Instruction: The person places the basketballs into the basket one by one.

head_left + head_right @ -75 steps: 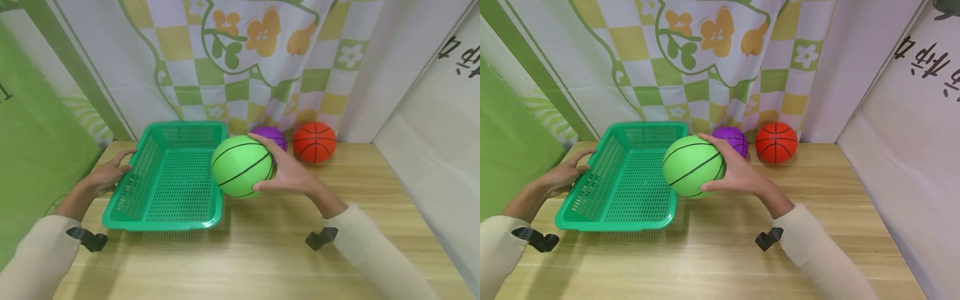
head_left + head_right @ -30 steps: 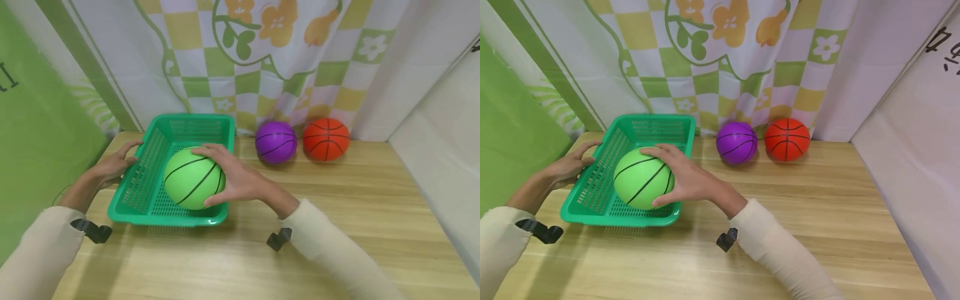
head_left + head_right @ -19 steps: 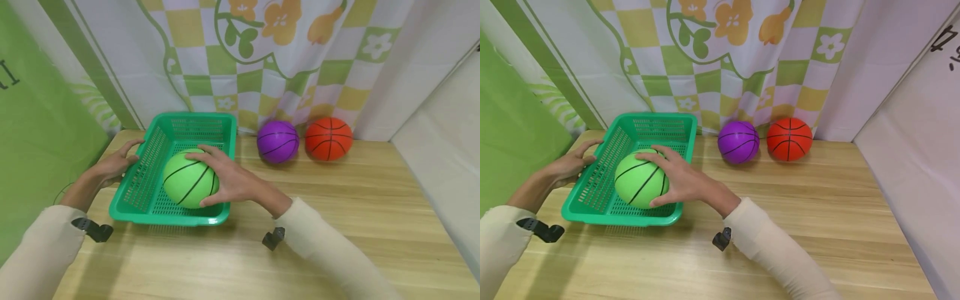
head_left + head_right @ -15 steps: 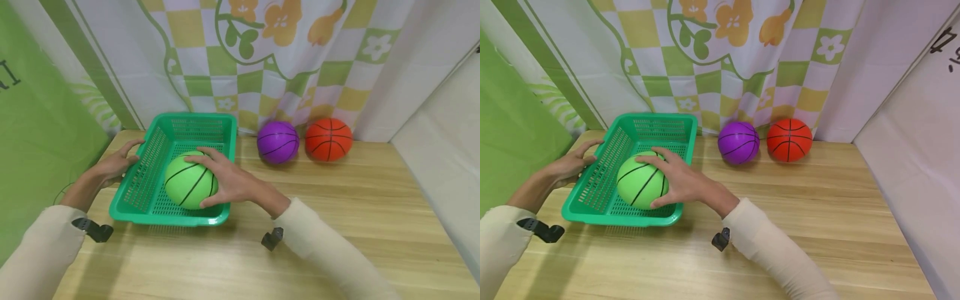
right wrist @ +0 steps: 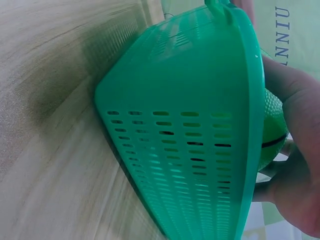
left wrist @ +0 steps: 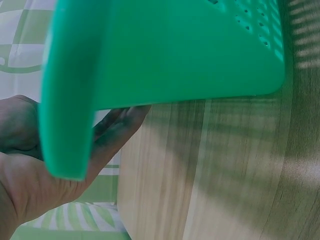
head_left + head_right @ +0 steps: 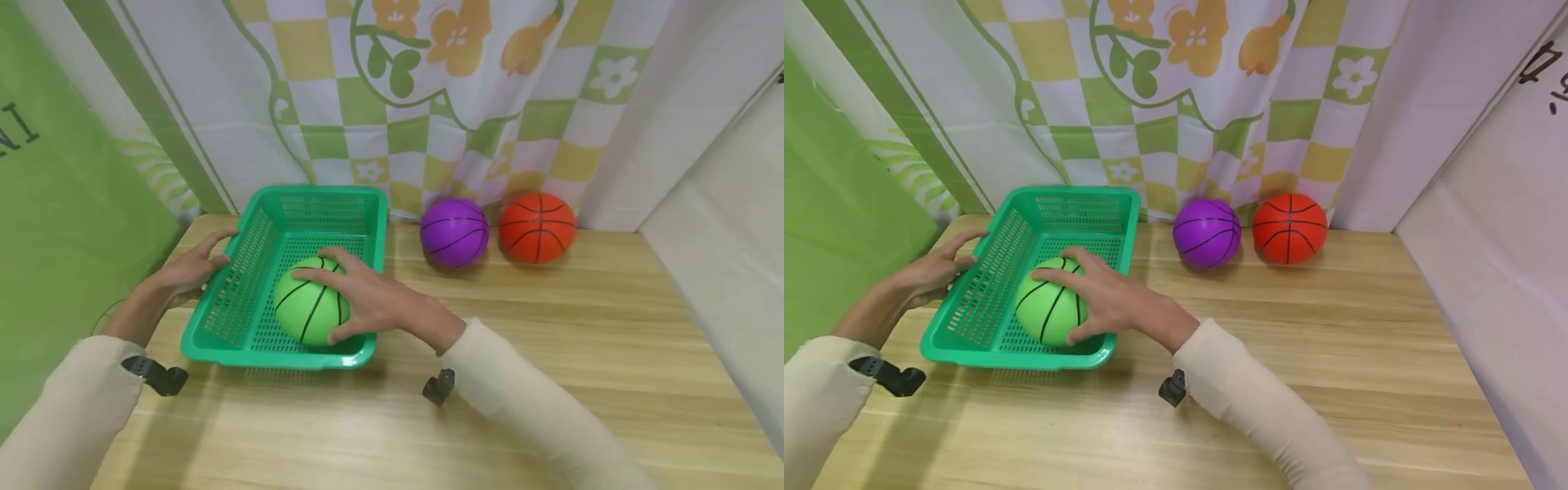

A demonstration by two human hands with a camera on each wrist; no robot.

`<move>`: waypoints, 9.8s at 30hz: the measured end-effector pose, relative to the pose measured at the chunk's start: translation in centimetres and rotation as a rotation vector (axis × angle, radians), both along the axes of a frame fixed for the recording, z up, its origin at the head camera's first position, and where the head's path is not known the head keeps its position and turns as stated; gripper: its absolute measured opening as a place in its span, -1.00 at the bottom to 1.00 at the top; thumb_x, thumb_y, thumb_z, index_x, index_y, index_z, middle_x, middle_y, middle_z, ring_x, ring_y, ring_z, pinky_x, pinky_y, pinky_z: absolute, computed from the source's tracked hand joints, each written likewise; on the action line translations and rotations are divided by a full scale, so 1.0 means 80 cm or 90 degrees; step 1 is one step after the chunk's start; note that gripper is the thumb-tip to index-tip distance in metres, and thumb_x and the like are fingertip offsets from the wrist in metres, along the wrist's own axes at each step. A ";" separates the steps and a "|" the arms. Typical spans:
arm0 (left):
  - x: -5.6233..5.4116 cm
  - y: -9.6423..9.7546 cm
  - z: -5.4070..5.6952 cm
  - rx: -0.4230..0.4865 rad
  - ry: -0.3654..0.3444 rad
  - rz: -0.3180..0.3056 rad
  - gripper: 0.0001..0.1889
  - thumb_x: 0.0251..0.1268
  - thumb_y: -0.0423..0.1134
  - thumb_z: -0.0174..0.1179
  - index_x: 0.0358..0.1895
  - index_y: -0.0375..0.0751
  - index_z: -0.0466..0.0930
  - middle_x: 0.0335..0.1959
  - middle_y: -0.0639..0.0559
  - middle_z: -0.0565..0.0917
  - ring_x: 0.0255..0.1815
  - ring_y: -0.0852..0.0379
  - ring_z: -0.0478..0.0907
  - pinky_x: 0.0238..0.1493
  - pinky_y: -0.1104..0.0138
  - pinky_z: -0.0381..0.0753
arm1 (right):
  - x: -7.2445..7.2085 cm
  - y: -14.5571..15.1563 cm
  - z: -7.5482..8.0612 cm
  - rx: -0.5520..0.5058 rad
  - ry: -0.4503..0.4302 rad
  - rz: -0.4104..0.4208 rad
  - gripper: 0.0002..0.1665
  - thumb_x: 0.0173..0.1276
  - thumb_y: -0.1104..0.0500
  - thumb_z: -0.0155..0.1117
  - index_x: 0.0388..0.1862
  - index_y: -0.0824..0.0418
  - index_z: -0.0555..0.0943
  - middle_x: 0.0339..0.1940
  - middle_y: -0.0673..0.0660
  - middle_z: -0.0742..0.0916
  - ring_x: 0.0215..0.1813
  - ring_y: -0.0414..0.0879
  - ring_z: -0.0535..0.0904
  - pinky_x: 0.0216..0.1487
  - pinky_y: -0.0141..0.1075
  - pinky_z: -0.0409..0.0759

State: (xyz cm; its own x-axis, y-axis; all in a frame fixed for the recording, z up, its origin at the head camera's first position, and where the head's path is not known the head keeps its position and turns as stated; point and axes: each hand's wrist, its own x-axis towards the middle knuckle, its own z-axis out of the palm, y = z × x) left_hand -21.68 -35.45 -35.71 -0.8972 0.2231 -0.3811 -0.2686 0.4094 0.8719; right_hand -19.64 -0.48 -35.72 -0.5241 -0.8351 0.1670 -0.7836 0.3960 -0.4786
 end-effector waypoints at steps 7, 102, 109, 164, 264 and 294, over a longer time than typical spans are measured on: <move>0.002 -0.002 0.001 -0.001 -0.003 0.001 -0.34 0.70 -0.25 -0.33 0.63 0.20 -0.44 0.18 -0.42 0.28 -0.07 -0.08 0.56 -0.13 -0.07 0.63 | 0.000 -0.005 -0.002 0.041 -0.011 0.027 0.20 0.00 -0.19 0.65 0.58 -0.22 0.20 0.53 0.20 0.15 0.43 0.08 0.19 0.16 -0.02 0.53; 0.004 0.000 0.005 -0.012 -0.006 -0.006 -0.33 0.69 -0.24 -0.31 0.63 0.15 -0.44 0.14 -0.41 0.34 -0.10 -0.04 0.60 -0.14 -0.06 0.65 | -0.004 0.216 0.006 -0.146 0.006 -0.254 -0.10 0.37 0.11 0.42 0.58 0.16 0.22 0.45 0.30 0.38 0.46 0.18 0.25 0.39 0.20 0.23; 0.004 -0.001 0.003 -0.008 -0.009 -0.008 -0.34 0.69 -0.24 -0.32 0.63 0.17 -0.43 0.08 -0.37 0.39 -0.13 -0.03 0.62 -0.16 -0.06 0.66 | -0.002 0.239 0.004 -0.137 -0.013 -0.281 -0.10 0.39 0.13 0.39 0.60 0.13 0.18 0.34 0.35 0.43 0.24 0.16 0.40 0.23 0.21 0.39; 0.006 -0.001 0.004 0.005 -0.016 -0.007 -0.34 0.69 -0.25 -0.31 0.63 0.20 -0.40 0.04 -0.37 0.42 -0.15 -0.07 0.63 -0.17 -0.08 0.66 | -0.027 0.398 0.001 -0.152 -0.154 -0.424 0.01 0.32 0.12 0.42 0.61 0.21 0.11 0.52 0.39 0.15 0.46 0.37 0.09 0.10 0.44 0.38; 0.004 -0.002 0.001 0.016 -0.031 -0.007 -0.34 0.71 -0.19 -0.30 0.63 0.24 -0.42 0.08 -0.38 0.39 -0.08 -0.11 0.58 -0.13 -0.08 0.64 | -0.118 0.397 -0.052 -0.270 -0.278 -0.446 0.27 0.23 0.27 0.50 0.68 -0.03 -0.14 0.55 0.29 0.17 0.40 0.30 0.27 0.31 0.19 0.35; 0.005 -0.005 -0.001 0.030 -0.024 0.009 -0.36 0.70 -0.19 -0.31 0.64 0.25 -0.37 -0.03 -0.25 0.48 -0.16 -0.04 0.62 -0.15 -0.05 0.66 | -0.091 0.386 -0.043 -0.243 -0.230 -0.392 0.29 0.08 0.35 0.58 0.65 -0.05 0.03 0.50 0.26 0.25 0.34 0.29 0.35 0.20 0.23 0.44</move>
State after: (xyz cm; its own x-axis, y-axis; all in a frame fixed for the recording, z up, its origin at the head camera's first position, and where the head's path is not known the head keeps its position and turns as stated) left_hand -21.26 -35.82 -35.80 -0.8857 0.2293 -0.4037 -0.3067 0.3638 0.8795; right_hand -26.91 30.40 -39.17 -0.9473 -0.2987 0.1153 -0.2499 0.4643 -0.8497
